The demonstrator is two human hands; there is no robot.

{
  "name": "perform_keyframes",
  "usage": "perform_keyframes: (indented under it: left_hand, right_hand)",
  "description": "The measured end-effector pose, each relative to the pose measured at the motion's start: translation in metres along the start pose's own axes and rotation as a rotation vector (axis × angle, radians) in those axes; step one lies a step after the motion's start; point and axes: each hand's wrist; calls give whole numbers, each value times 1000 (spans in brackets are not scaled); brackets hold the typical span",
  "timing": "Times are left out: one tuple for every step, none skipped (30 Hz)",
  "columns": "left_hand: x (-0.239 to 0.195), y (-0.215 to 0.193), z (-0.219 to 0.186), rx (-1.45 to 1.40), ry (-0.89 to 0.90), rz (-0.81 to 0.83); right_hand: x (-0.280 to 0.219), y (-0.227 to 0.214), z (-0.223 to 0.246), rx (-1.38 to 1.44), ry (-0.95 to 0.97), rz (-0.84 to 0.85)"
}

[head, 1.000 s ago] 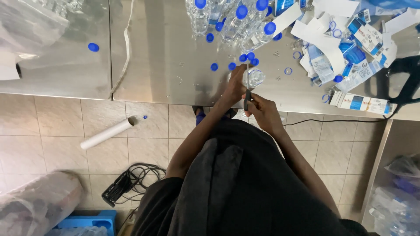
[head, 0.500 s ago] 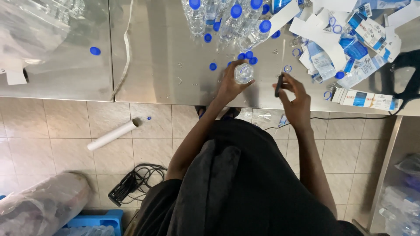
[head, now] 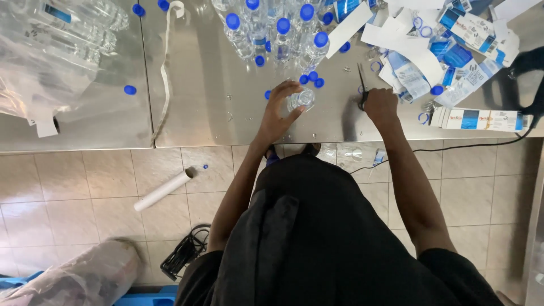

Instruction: Manually applying adhesive labels to plastic water bottles and using scissors to cut label strips at a workstation.

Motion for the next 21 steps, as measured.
perform_keyframes:
  left_hand:
    - [2, -1, 0, 2, 9, 7]
    - [4, -2, 0, -1, 6, 34]
    - [8, -2, 0, -5, 4, 60]
    - [9, -1, 2, -4, 14, 66]
    - [9, 0, 5, -4, 1, 78]
    - [9, 2, 7, -3, -11, 91]
    - [10, 3, 9, -2, -10, 90]
    - [11, 5, 10, 5, -12, 103]
    - [11, 6, 12, 11, -16, 119]
    - [11, 6, 6, 12, -18, 121]
    - [15, 9, 2, 9, -16, 115]
    - [19, 12, -3, 5, -13, 108]
    - [19, 10, -7, -17, 8, 120]
    - [19, 9, -9, 9, -13, 119]
    - [18, 8, -12, 26, -39, 134]
    - [21, 13, -7, -6, -21, 162]
    - [18, 11, -4, -10, -37, 132]
    - [15, 9, -1, -15, -54, 102]
    - [12, 7, -4, -20, -51, 102]
    - [9, 5, -6, -25, -113, 67]
    - [8, 1, -8, -27, -172, 32]
  right_hand:
    - [-8, -22, 10, 6, 7, -6]
    - [-17, -44, 19, -1, -5, -75]
    - [-24, -68, 28, -12, -16, -145]
    - [-59, -114, 42, -8, -8, -152]
    - [-84, -170, 59, 517, -110, -119]
    - [-103, -236, 76, 1040, -216, -78]
    - [-112, -251, 84, 1040, -217, -79]
    - [-121, -266, 92, 1221, -341, 65]
    - [-131, -280, 100, 1398, -466, 217]
    - [-128, -270, 108, 1401, -465, 218]
    - [-123, -262, 112, 1447, -460, 187]
    - [-117, -255, 116, 1493, -456, 155]
    - [-111, -239, 123, 1481, -437, 128]
    - [-102, -223, 129, 1606, -367, 140]
    - [-97, -204, 133, 1738, -277, 145]
    - [-97, -212, 128, 1733, -241, 109]
    - [-101, -219, 130, 1738, -201, 86]
    - [-103, -226, 134, 1743, -161, 63]
    - [-95, -216, 124, 1738, -159, 58]
    - [-87, -208, 115, 1659, -126, 8]
    - [-77, -200, 106, 1581, -96, -44]
Point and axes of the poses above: each hand's wrist, its own x-axis towards the middle knuckle, its own y-axis out of the palm, z = x × y, and after that the axes turned 8 degrees about y, right-handed
